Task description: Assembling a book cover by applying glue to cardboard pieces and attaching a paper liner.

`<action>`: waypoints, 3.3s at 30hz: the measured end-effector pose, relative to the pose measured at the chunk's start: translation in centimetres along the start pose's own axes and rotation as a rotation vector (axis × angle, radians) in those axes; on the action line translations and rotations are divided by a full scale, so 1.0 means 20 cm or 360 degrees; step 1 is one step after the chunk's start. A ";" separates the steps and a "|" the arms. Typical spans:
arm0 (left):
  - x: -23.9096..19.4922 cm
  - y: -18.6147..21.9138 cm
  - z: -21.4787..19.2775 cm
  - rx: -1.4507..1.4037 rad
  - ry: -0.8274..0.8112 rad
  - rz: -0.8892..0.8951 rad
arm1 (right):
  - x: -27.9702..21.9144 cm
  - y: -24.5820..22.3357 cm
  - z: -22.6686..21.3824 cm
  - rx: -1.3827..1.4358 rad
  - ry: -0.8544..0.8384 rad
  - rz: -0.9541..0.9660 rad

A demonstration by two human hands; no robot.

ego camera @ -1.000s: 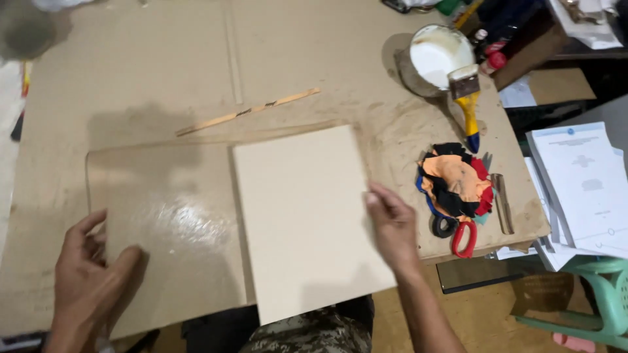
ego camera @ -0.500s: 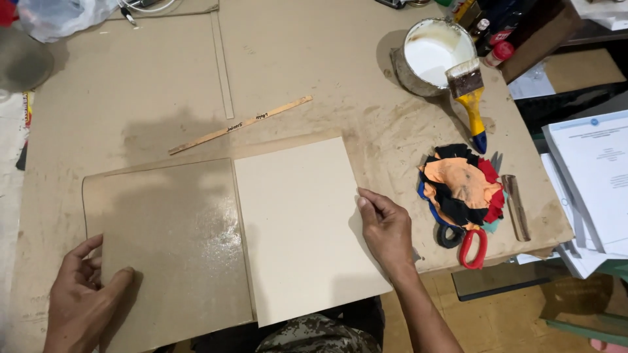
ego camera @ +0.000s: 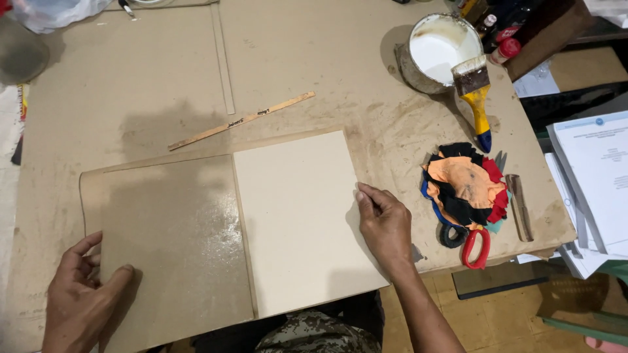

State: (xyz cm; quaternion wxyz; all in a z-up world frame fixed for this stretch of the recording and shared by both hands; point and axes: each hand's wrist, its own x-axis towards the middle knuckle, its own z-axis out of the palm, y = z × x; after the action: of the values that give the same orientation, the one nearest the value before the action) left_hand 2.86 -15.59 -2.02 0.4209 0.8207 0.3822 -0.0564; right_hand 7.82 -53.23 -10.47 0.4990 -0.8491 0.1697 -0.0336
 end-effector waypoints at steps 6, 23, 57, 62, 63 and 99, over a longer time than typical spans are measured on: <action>-0.03 0.00 0.01 -0.0291 0.0056 -0.0014 | -0.01 0.00 0.01 -0.0111 0.0023 -0.0254; 0.00 -0.01 0.00 -0.0251 0.0024 -0.0014 | -0.03 -0.09 0.01 -0.0409 -0.0020 -0.0044; 0.07 -0.06 0.01 -0.0091 0.0021 -0.0006 | -0.04 -0.09 0.00 -0.0119 -0.0006 -0.0034; 0.08 -0.08 0.01 -0.0037 0.0039 0.0035 | -0.04 -0.10 0.00 -0.0092 -0.0008 -0.0032; 0.09 -0.10 0.01 -0.0037 0.0038 0.0036 | -0.04 -0.09 0.01 -0.0091 -0.0007 -0.0032; 0.02 -0.04 -0.02 -0.0100 0.0018 -0.0047 | -0.05 0.02 0.02 -0.0182 0.0048 -0.0189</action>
State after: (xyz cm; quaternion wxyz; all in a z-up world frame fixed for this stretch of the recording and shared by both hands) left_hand 2.53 -14.78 -2.53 0.4435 0.8016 0.3983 -0.0460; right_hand 6.94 -52.71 -10.91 0.4443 -0.8842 0.1281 -0.0661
